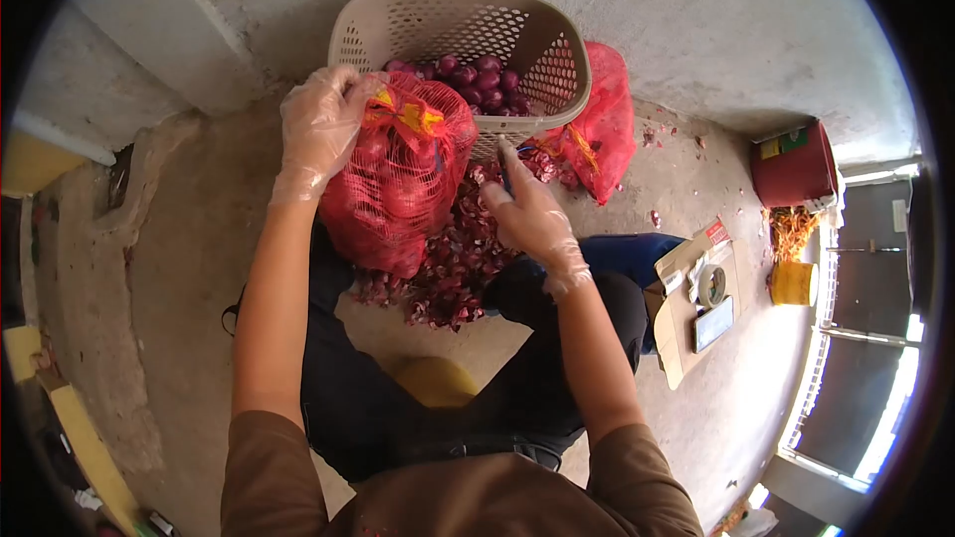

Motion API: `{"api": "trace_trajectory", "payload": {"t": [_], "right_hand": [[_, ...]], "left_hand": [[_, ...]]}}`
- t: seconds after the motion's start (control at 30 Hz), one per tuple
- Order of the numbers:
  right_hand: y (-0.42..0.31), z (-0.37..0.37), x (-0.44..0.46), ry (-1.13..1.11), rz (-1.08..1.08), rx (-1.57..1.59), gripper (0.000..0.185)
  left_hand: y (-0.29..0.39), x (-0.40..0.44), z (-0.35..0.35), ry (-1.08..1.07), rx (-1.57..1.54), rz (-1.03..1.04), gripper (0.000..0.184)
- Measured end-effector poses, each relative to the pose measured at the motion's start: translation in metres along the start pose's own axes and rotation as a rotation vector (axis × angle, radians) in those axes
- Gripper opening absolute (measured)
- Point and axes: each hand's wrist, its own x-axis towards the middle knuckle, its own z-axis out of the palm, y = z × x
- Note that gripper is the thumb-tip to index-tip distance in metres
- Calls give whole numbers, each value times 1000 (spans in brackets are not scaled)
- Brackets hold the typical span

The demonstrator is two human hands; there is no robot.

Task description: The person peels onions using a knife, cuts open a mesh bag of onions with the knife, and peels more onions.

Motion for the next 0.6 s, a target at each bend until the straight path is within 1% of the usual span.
{"api": "trace_trajectory", "payload": {"t": [0.03, 0.07, 0.1, 0.17, 0.2, 0.27, 0.3, 0.33, 0.37, 0.4, 0.5, 0.57, 0.6], "right_hand": [[1, -5, -3, -27, -59, 20, 71], [6, -5, -4, -14, -221, -28, 72], [7, -6, -6, 8, -382, -77, 72], [2, -4, -14, -60, -350, -133, 73], [-5, -4, -19, -96, -336, -161, 74], [-31, -3, -23, -206, -183, -269, 64], [-41, -3, -21, -256, -154, -311, 60], [-47, -2, -19, -303, -126, -351, 56], [-30, 10, -12, -171, -328, -264, 46], [-32, 12, -7, -155, -366, -289, 42], [-42, 15, 11, -108, -471, -359, 33], [-55, 15, 19, -77, -528, -401, 30], [-64, 15, 22, -108, -505, -443, 31]], "left_hand": [[-2, 3, 1, 20, -13, -1, 25], [-3, 5, 0, 40, -26, -1, 25], [-3, 5, -1, 9, -89, -25, 27], [-1, 5, -6, -51, -213, -75, 31], [0, 4, -10, -113, -214, -64, 33], [7, -1, -23, -233, -218, -48, 38], [14, -4, -32, -297, -199, -109, 45], [12, -8, -33, -303, -175, -92, 43], [9, -12, -33, -311, -150, -71, 42], [4, -15, -31, -322, -126, -50, 40], [-14, -6, -26, -475, -290, -188, 32], [-13, -5, -22, -390, -383, -143, 27], [-10, -5, -21, -345, -429, -121, 26]]}}
